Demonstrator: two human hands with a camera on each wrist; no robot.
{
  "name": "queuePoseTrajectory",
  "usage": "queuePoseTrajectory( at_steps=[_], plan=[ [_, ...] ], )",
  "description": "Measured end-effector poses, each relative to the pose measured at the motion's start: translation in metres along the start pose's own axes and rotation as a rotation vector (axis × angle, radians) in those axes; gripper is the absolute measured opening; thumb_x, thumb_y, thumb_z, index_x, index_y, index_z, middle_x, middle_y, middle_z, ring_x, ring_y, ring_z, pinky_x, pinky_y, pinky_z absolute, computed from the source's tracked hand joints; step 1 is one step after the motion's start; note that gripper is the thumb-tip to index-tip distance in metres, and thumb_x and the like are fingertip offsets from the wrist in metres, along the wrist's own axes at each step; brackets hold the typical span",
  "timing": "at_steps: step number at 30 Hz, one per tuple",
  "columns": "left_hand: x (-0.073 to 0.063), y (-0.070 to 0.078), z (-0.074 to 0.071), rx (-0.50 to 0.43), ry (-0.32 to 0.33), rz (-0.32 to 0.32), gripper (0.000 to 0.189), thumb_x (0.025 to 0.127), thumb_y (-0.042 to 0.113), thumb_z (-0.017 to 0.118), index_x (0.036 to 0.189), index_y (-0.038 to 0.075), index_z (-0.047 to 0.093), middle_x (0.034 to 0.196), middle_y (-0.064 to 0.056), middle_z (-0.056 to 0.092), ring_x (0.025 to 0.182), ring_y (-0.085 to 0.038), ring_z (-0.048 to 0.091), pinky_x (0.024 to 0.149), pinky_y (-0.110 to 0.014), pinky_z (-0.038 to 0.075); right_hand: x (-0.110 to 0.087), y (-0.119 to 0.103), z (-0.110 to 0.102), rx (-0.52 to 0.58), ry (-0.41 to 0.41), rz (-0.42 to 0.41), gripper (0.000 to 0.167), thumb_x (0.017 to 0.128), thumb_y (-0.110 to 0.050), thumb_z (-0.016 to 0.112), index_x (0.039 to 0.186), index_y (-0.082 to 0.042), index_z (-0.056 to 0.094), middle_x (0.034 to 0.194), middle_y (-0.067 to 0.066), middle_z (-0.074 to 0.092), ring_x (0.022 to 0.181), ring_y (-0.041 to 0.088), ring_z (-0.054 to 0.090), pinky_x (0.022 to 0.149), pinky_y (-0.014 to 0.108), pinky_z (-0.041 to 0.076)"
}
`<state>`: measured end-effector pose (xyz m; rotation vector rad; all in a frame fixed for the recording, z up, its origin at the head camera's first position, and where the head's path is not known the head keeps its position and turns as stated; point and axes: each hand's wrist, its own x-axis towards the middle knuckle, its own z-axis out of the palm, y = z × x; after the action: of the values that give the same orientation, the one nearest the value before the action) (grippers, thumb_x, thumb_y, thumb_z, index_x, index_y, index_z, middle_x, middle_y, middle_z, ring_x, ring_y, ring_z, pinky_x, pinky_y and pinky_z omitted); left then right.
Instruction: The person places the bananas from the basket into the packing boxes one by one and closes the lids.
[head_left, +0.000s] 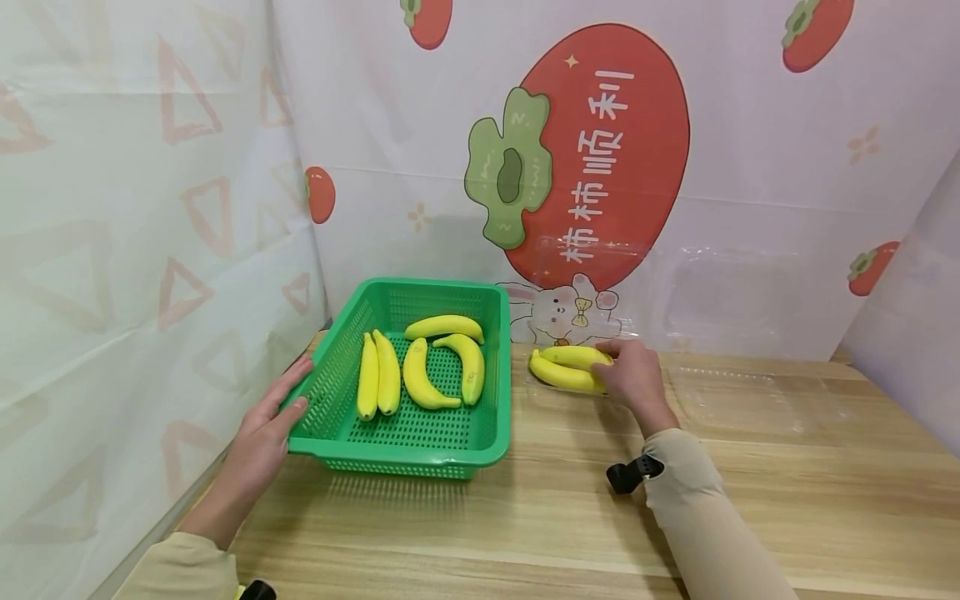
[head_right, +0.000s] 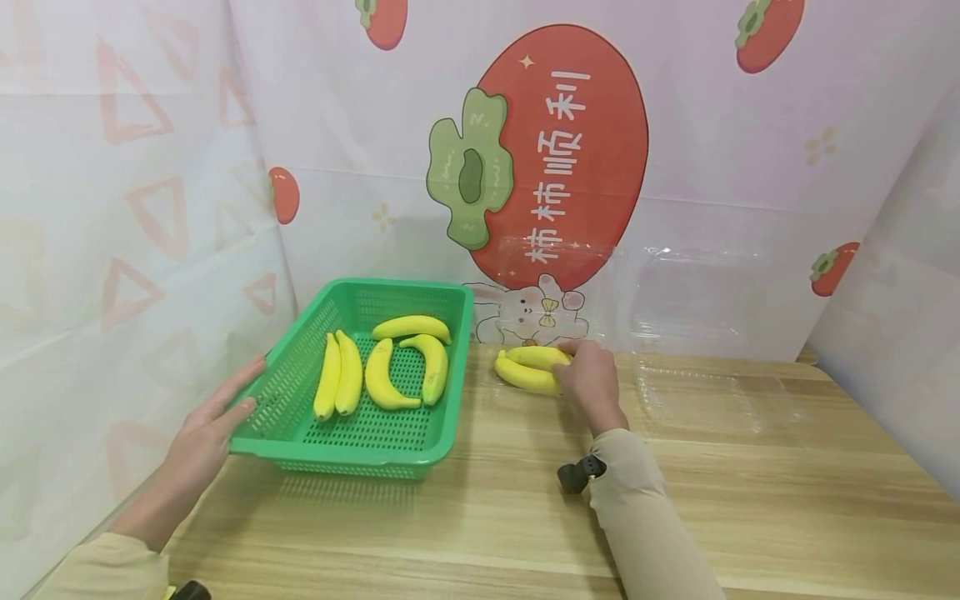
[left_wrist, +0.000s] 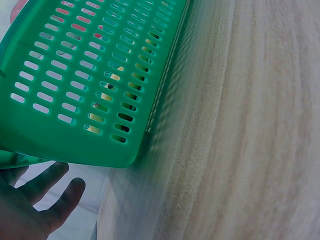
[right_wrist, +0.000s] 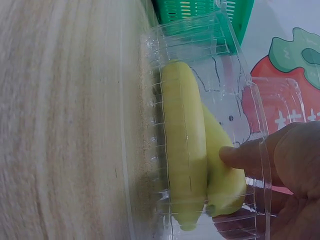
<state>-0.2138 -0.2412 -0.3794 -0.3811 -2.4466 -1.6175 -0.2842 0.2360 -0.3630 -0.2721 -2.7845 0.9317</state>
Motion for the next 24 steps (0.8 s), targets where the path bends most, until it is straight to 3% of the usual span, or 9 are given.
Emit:
queuePoseTrajectory(
  at_steps=[14,24],
  plan=[
    [0.0003,-0.0008,0.0003,-0.008,0.002,0.008,0.053,0.116,0.018,0.039,0.167,0.006,0.031,0.178,-0.013,0.018,0.164,-0.027,0.011,0.103,0.006,0.018,0.0008,0.0020,-0.0015,-0.046,0.016,-0.014,0.044,0.099,-0.010,0.065,0.142,0.000,0.066,0.146,0.025,0.064,0.133,0.044,0.057,0.106,0.053,0.049],
    [-0.0004,-0.0014,0.0006,-0.027,0.001,0.023,0.053,0.116,0.017,0.039,0.167,0.005,0.031,0.178,-0.015,0.019,0.164,-0.032,0.011,0.104,0.006,0.019,0.0009,0.0033,-0.0028,-0.042,0.010,-0.016,0.045,0.100,-0.011,0.065,0.143,0.002,0.064,0.146,0.025,0.064,0.140,0.046,0.054,0.113,0.056,0.047]
  ],
)
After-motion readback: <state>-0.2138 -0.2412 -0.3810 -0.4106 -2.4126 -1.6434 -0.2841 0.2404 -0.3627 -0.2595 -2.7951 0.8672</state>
